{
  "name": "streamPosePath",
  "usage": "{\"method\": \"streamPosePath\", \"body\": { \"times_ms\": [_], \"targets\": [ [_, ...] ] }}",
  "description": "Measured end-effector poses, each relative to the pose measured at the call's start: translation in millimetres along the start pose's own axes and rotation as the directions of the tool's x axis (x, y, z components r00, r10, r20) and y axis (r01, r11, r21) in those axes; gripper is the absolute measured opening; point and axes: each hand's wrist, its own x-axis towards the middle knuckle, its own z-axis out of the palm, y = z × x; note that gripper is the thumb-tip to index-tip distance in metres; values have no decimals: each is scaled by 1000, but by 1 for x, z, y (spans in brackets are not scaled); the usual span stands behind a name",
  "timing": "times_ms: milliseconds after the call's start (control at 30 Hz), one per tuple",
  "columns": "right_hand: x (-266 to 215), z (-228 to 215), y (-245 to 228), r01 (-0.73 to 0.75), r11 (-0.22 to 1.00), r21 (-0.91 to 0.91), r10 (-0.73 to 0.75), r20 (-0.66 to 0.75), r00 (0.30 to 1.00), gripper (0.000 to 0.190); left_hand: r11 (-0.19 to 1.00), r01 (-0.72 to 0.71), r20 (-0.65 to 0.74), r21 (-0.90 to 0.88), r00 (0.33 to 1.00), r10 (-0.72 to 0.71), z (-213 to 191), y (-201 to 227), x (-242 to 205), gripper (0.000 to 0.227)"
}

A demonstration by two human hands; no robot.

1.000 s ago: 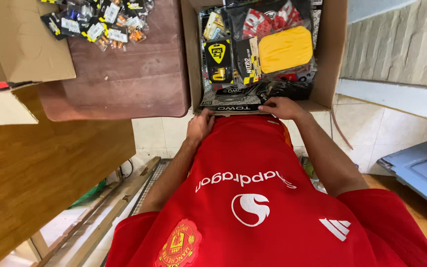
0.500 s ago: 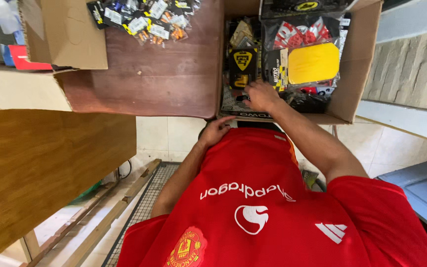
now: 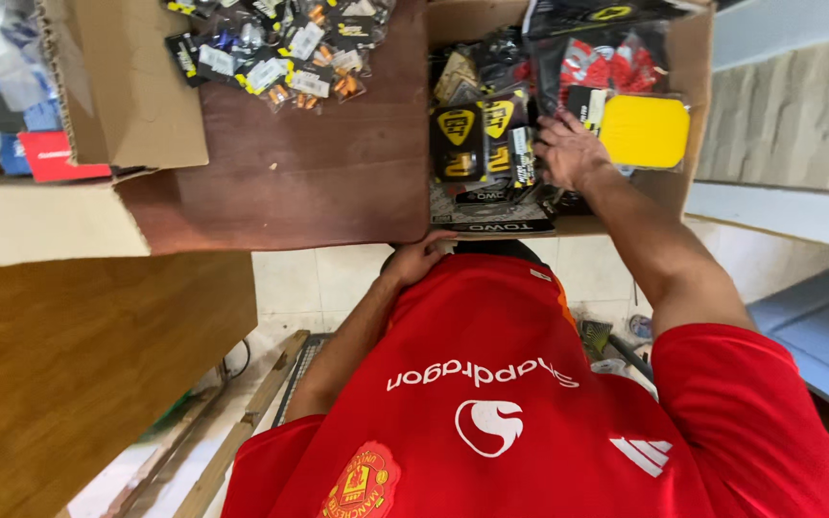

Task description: The person repeatedly picks packaged items from a cardboard box, walks to a wall-mounted wire grid, and hangs the items on hooks. The person handles multiple packages of drum rubber and yellow plastic tools, placing them on the grid one by one.

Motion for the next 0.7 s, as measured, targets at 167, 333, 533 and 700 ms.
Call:
{"method": "streamPosePath", "body": {
  "times_ms": [167,333,533,700],
  "targets": [
    [-7,-6,-19,-8,1000,19,8,-12,1000,49,999,-34,35,-16,999,35,-10,21,-3,46],
    [-15,-22,-10,-72,996,-45,71,-23,997,55,998,-21,34,-64,999,23,-8,19,-11,46],
    [-37,-63,36,-80,996,49,86,-150,985,53,992,-105,-29,-73,994,103,1,-6,4,41],
    [-53,-57,37,-108,988,112,145,-413,899,45,986,-120,-14,-111,993,119,5,-16,15,37]
  ]
}}
